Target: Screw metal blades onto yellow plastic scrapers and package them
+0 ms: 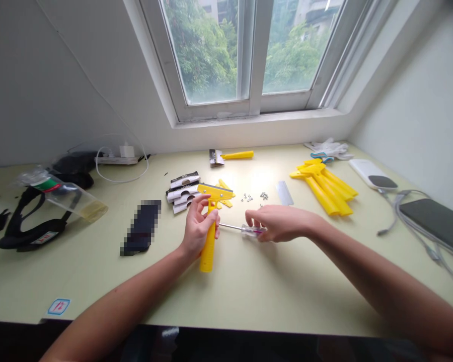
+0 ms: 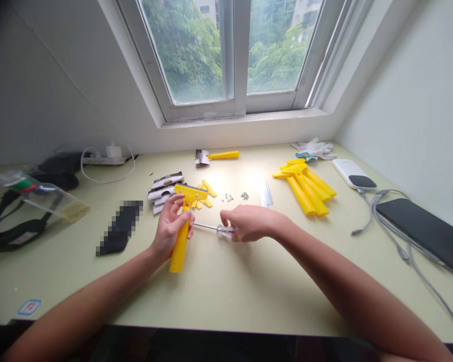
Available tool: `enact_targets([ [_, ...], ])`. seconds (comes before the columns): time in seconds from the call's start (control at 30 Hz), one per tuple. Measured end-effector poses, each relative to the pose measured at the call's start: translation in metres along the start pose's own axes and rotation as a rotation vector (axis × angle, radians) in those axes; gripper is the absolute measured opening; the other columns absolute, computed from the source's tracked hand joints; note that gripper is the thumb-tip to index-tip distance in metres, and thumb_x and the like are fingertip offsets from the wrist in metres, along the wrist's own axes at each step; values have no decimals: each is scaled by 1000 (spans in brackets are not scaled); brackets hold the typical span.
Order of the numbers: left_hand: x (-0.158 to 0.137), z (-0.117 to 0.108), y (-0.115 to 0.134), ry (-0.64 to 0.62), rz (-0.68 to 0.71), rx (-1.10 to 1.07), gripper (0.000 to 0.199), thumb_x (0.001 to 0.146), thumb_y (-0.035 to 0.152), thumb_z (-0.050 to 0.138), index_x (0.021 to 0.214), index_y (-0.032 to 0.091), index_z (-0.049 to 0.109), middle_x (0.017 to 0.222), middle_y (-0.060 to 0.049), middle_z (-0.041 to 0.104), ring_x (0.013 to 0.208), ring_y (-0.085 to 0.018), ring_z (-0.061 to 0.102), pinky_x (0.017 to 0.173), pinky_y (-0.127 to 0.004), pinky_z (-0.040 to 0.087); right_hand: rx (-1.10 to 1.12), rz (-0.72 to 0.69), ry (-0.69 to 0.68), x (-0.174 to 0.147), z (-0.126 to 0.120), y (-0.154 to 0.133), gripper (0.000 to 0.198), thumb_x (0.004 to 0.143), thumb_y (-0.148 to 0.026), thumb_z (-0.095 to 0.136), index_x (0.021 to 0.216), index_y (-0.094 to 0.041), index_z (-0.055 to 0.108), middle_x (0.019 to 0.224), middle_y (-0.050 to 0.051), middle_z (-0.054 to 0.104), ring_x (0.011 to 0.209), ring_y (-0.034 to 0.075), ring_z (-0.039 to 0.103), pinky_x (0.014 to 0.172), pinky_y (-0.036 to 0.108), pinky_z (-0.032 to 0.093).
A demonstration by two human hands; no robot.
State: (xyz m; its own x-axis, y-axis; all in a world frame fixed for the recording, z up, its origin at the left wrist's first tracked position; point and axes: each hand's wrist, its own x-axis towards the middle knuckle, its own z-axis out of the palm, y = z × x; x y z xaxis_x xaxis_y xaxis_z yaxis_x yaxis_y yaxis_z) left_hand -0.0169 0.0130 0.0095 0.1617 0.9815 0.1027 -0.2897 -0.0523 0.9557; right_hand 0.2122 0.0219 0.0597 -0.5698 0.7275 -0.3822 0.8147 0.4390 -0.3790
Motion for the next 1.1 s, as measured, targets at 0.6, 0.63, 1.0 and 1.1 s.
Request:
enact_targets([
  [0.6, -3, 4, -10, -10, -63, -66, 32, 79, 27, 68, 99, 24, 43, 101, 2, 49, 53, -6, 55, 33, -20, 45, 49, 242, 475, 6, -32, 95, 26, 86, -37, 51, 101, -22, 65, 103, 3, 69, 92, 16, 65, 80, 29, 52],
  [0.63, -3, 5, -10, -6, -70, -79, 33, 78, 28, 68, 99, 24, 42, 101, 2, 48, 52, -6, 55, 33, -19, 44, 92, 177, 488, 16, -33, 84, 25, 86, -38, 51, 100, -23, 65, 102, 3, 69, 91, 16, 65, 81, 29, 52],
  [1.0, -8, 0, -16, -17, -82, -165, 28, 83, 28, 60, 91, 25, 33, 72, 7, 50, 42, -7, 47, 32, -18, 40, 151, -80, 202, 195, -95, -29, 60, 75, -38, 71, 131, -19, 56, 139, 12, 54, 118, 26, 59, 97, 35, 49],
  [1.1, -7, -2, -16, -29, -113, -151, 29, 84, 30, 58, 91, 25, 31, 59, 9, 48, 39, -9, 45, 32, -17, 38, 122, -76, 123, 225, -100, -39, 83, 68, -37, 77, 143, -23, 45, 148, 11, 44, 126, 31, 52, 102, 40, 46],
])
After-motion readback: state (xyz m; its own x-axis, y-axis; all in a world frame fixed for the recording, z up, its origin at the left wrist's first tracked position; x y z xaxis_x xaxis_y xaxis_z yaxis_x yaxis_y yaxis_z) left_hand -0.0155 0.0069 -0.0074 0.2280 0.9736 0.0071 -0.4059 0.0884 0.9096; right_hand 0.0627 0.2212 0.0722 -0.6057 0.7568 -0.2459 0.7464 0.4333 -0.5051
